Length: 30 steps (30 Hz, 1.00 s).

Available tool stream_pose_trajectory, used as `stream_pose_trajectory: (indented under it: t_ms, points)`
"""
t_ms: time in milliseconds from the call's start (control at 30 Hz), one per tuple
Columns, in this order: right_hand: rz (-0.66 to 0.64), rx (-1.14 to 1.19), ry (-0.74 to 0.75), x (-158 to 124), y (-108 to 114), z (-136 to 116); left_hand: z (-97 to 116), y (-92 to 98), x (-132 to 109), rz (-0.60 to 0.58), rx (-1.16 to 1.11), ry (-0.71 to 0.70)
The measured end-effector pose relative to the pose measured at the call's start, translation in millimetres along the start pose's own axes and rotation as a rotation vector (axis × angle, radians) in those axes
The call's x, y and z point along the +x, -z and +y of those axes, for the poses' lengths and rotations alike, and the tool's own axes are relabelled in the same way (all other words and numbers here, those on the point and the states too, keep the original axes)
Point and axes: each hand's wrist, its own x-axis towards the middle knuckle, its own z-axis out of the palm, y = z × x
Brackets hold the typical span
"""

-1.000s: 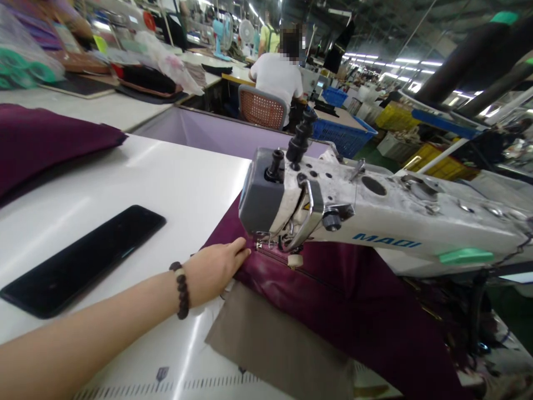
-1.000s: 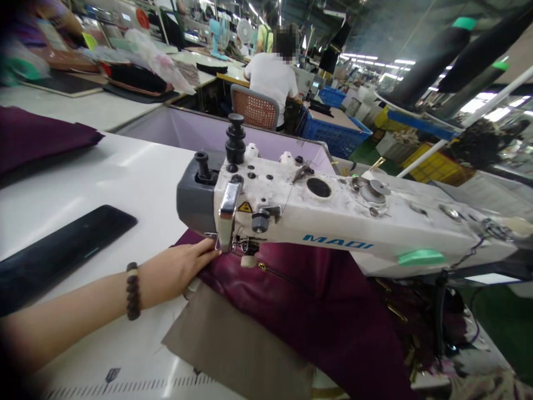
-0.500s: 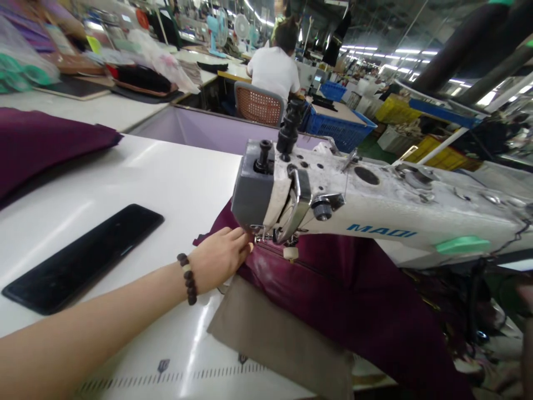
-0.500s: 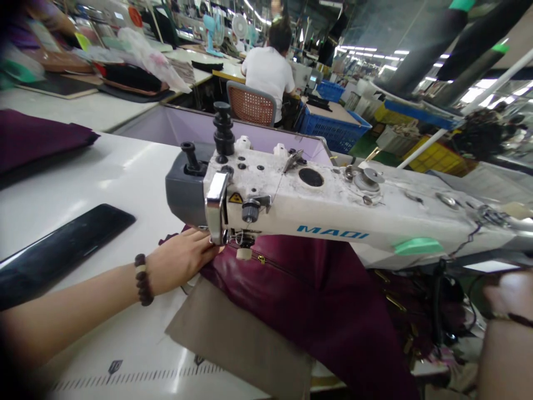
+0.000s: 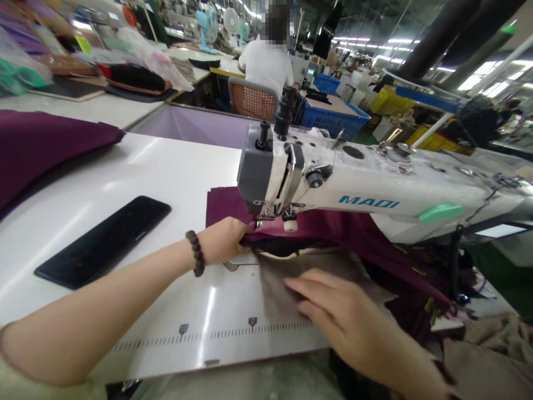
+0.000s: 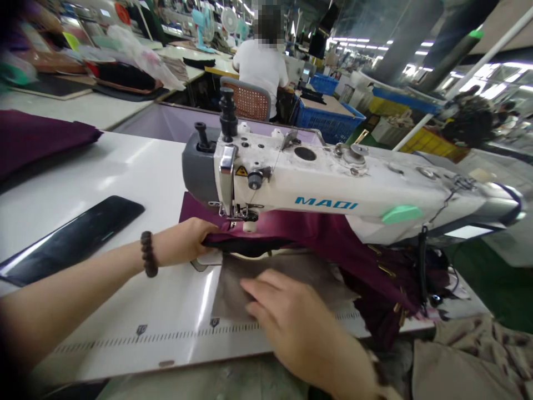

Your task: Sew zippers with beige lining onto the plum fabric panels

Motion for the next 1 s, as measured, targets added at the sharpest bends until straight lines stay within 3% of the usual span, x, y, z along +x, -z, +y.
stream_pose_trajectory:
  t_ms: [100,200,300,500,733,1000]
  points:
    - [-0.25,-0.203,-0.055,28,-51,-16,-8,10.5,1,-0.062,-0.076,-0.031]
    - [-0.296,-0.224,-0.129,42,-67,-11,-16,15.0,1,-0.146,-0.172,-0.094]
    - [-0.297,-0.175,-0.152,44,-64,-4,-21,14.7,4,-0.146,-0.165,-0.084]
    - [-0.303,-0.147,-0.197,47,-63,-3,-13,12.4,8,0.091,-0.127,-0.065]
    - [-0.28,-0.123,-0.215,54,-66,2,-9,14.7,8,0.117,-0.272,-0.015]
    - [-0.254,-0.035,-0.191,55,-63,3,1,2.8,6,0.166,0.059,0.051]
